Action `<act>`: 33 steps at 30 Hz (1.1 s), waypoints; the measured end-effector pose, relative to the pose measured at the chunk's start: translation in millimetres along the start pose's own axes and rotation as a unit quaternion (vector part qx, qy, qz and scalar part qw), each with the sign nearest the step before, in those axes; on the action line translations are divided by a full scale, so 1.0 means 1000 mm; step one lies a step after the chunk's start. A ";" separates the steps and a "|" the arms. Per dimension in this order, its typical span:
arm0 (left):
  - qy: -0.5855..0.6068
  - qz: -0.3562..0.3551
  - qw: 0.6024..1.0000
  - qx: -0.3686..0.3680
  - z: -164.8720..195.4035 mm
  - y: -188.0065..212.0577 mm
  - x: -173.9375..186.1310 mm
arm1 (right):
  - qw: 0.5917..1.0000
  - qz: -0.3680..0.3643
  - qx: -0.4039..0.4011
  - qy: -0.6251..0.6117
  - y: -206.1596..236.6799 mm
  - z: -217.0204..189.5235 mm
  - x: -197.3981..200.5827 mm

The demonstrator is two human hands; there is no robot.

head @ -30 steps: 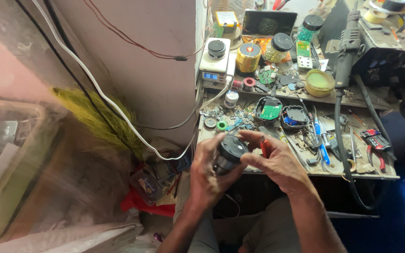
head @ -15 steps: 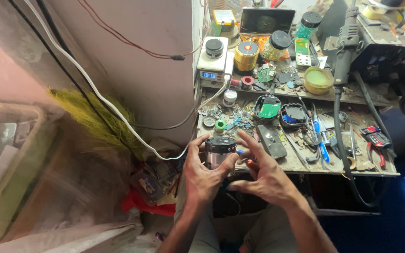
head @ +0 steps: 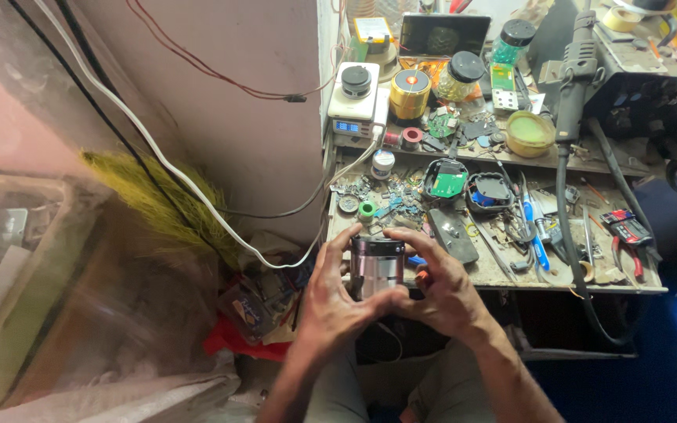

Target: The person sits at a repair bench holding a camera lens barrel, pries at its rear ring with a small white spudger, wipes the lens barrel with a small pad, then uses a screwdriver and a red utility knife to work on the lens mount, repeatedly turning the barrel while manipulating its parts.

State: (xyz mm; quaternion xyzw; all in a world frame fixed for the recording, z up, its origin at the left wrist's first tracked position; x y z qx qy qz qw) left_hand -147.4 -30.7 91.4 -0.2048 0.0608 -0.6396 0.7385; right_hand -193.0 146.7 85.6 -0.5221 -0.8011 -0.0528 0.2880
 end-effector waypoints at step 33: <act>-0.076 -0.035 0.972 -0.218 0.016 0.000 0.000 | 0.913 -0.132 -0.104 -0.371 0.017 0.052 -0.010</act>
Point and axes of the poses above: each hand's wrist, its own y-axis away from the middle knuckle, its own x-axis out of the back of the hand, z = x × y, the point moved 5 cm from there along -y, towards the middle knuckle, and after that the axes turned 4 degrees about -x, right-handed, at the moved point
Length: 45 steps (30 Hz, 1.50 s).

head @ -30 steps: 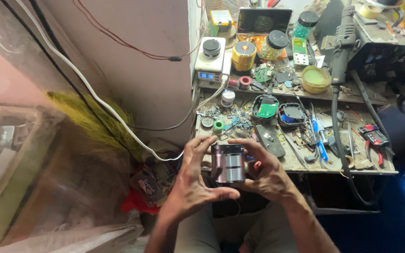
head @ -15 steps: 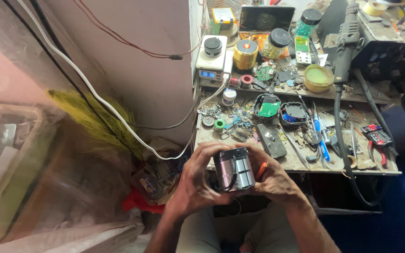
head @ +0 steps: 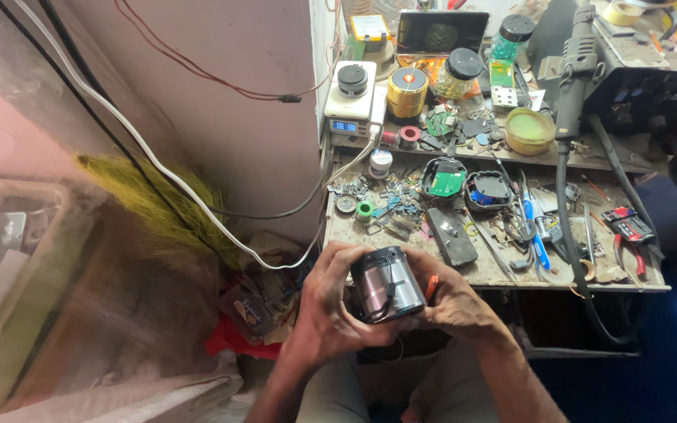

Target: The person sits at a repair bench holding a camera lens barrel, pries at its rear ring with a small white spudger, wipes the lens barrel with a small pad, then uses a screwdriver and a red utility knife to work on the lens mount, repeatedly turning the barrel while manipulating its parts.

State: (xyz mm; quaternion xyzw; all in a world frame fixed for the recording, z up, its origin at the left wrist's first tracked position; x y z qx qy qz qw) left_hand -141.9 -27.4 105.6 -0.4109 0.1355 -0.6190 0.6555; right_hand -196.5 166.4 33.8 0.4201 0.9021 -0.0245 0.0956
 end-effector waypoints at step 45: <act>-0.076 -0.010 0.997 -0.022 -0.042 0.000 -0.032 | 0.852 0.414 -0.026 0.319 0.035 -0.045 0.097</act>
Point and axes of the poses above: each hand's wrist, its own y-axis away from the middle knuckle, its own x-axis out of the back of the hand, z = x × y, the point moved 5 cm from there along -y, towards the middle knuckle, and after that the axes turned 4 degrees about -x, right-handed, at the moved point
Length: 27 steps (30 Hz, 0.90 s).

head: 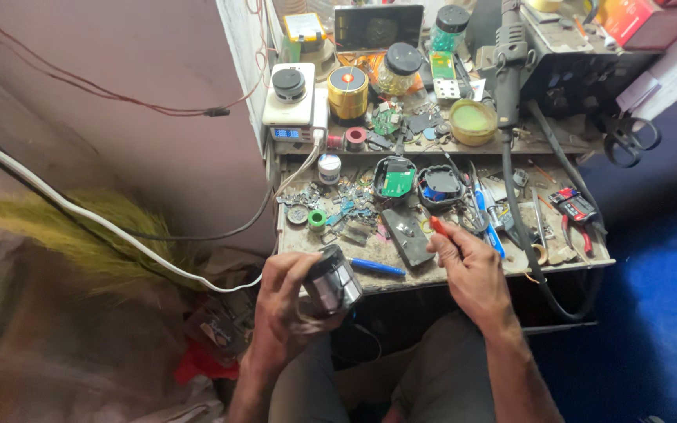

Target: The person sits at a repair bench holding a camera lens barrel, pries at its rear ring with a small white spudger, wipes the lens barrel with a small pad, then uses a screwdriver and a red utility knife to work on the lens mount, repeatedly turning the barrel while manipulating its parts.

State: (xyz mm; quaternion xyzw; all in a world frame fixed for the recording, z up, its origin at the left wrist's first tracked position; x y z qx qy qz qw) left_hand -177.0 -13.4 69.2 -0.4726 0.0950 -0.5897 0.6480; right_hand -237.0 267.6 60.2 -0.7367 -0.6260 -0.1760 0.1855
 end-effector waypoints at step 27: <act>-0.074 -0.169 0.957 -0.223 0.103 -0.008 0.022 | 0.849 -0.284 -0.175 -0.409 0.087 -0.016 -0.044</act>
Point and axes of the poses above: each hand's wrist, its own y-axis away from the middle knuckle, its own x-axis out of the back of the hand, z = x × y, the point moved 5 cm from there along -y, towards the middle knuckle, and after that the axes turned 4 degrees about -x, right-handed, at the moved point
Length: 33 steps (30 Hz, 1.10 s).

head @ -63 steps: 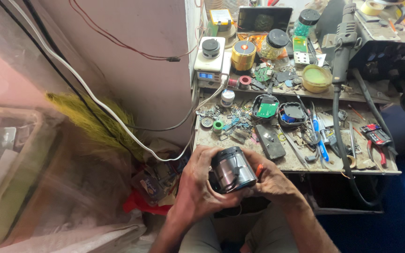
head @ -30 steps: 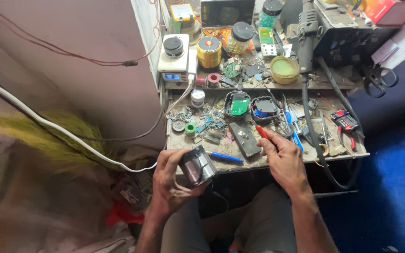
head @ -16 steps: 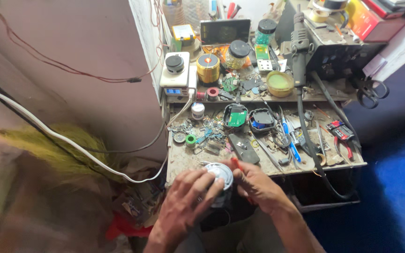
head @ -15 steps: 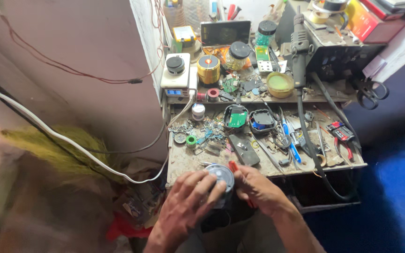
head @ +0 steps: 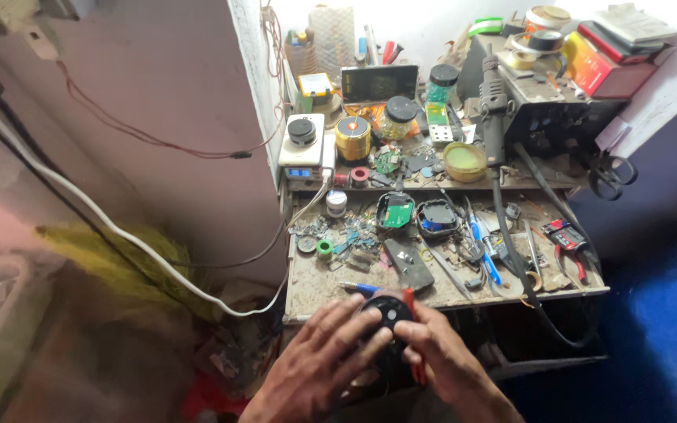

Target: The person sits at a repair bench holding a camera lens barrel, pries at its rear ring with a small white spudger, wipes the lens barrel with a small pad, then uses a screwdriver and a red utility knife to work on the lens mount, repeatedly turning the barrel while manipulating its parts.

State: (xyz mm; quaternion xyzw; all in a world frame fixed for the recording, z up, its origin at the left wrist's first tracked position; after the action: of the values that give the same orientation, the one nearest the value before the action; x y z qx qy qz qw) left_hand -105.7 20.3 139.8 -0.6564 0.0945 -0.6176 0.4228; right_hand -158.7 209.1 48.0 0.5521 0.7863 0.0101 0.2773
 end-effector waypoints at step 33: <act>0.171 0.216 0.913 0.301 0.002 0.043 0.017 | 0.937 0.163 0.214 0.222 0.019 0.001 -0.056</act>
State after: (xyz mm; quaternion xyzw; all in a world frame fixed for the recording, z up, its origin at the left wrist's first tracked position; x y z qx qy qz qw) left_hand -83.1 -16.2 123.5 -0.3456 0.1144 -0.6134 0.7009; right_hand -128.0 167.2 77.1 0.7029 0.7104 0.0090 -0.0341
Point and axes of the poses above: each hand's wrist, its own y-axis away from the middle knuckle, its own x-axis out of the back of the hand, z = x × y, the point moved 5 cm from there along -y, towards the middle knuckle, and after that the axes turned 4 degrees about -x, right-handed, at the moved point
